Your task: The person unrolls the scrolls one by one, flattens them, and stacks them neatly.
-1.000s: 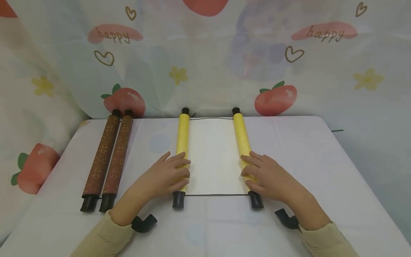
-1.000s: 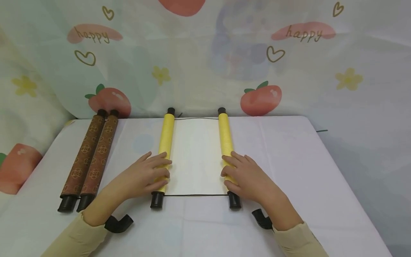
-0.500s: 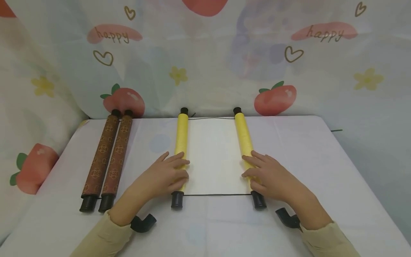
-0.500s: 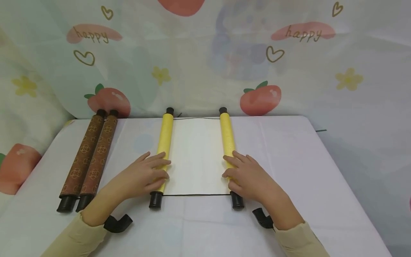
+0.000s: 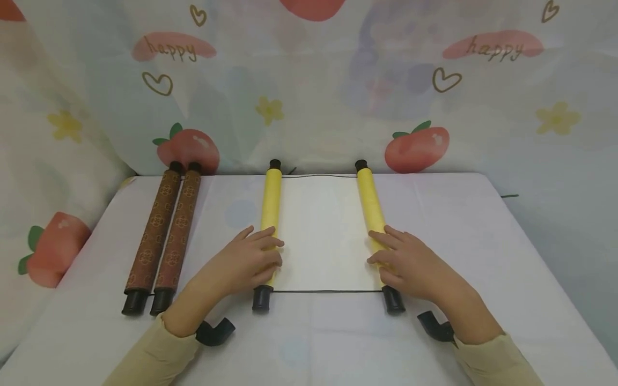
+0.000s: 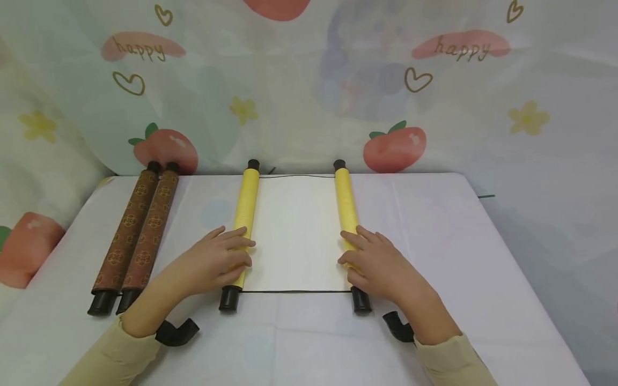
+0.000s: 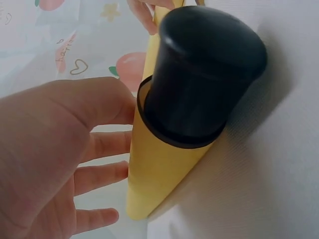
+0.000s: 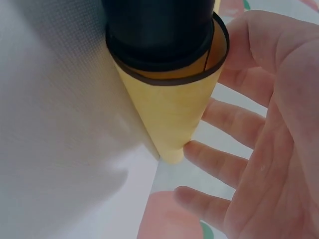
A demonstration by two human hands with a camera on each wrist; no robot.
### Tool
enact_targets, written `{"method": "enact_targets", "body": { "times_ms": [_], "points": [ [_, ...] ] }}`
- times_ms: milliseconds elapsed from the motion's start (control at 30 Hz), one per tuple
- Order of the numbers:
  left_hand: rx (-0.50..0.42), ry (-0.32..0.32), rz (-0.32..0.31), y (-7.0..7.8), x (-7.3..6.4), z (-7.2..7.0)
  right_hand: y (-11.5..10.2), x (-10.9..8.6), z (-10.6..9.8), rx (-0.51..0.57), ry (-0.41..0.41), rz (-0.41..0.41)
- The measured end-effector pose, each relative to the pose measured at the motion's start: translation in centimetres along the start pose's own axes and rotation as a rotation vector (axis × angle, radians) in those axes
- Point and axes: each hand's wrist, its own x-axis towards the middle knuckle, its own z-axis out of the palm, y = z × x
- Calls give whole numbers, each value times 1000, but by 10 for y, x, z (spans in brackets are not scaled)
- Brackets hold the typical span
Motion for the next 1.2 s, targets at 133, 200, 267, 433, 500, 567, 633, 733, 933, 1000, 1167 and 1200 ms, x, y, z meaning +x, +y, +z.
{"method": "enact_targets", "body": {
  "times_ms": [133,200,267,433,500,567,633,733,933,1000,1167,1200],
  "points": [
    [-17,-30,-31,0,0,-1,0,0,-1,-2,-16,12],
    [-25,-35,-44,0,0,-2,0,0,-1,1,-22,15],
    [-31,-32,-46,-1,1,-2,0,0,-1,1,-28,17],
    [-19,-43,-53,-3,1,-1,2,-1,0,-11,-20,23],
    [-14,-51,-58,-4,1,-1,3,-1,0,-17,-11,23],
    [-11,-53,-61,-4,0,-1,4,-2,0,-22,-7,22],
    [-12,-57,-69,-5,0,-1,4,-2,0,-27,-2,20],
    [-19,-62,-82,-5,-1,-3,5,-2,-2,-36,-5,20],
    [-33,-81,-110,-7,-4,-6,5,-4,-5,-16,-25,30],
    [-34,-87,-122,-7,-4,-6,6,-4,-4,-7,-32,40],
    [-35,-90,-146,-8,-4,-6,7,-5,-5,4,-34,53],
    [-35,-92,-151,-9,-4,-6,8,-5,-5,3,-32,52]
  ]
}}
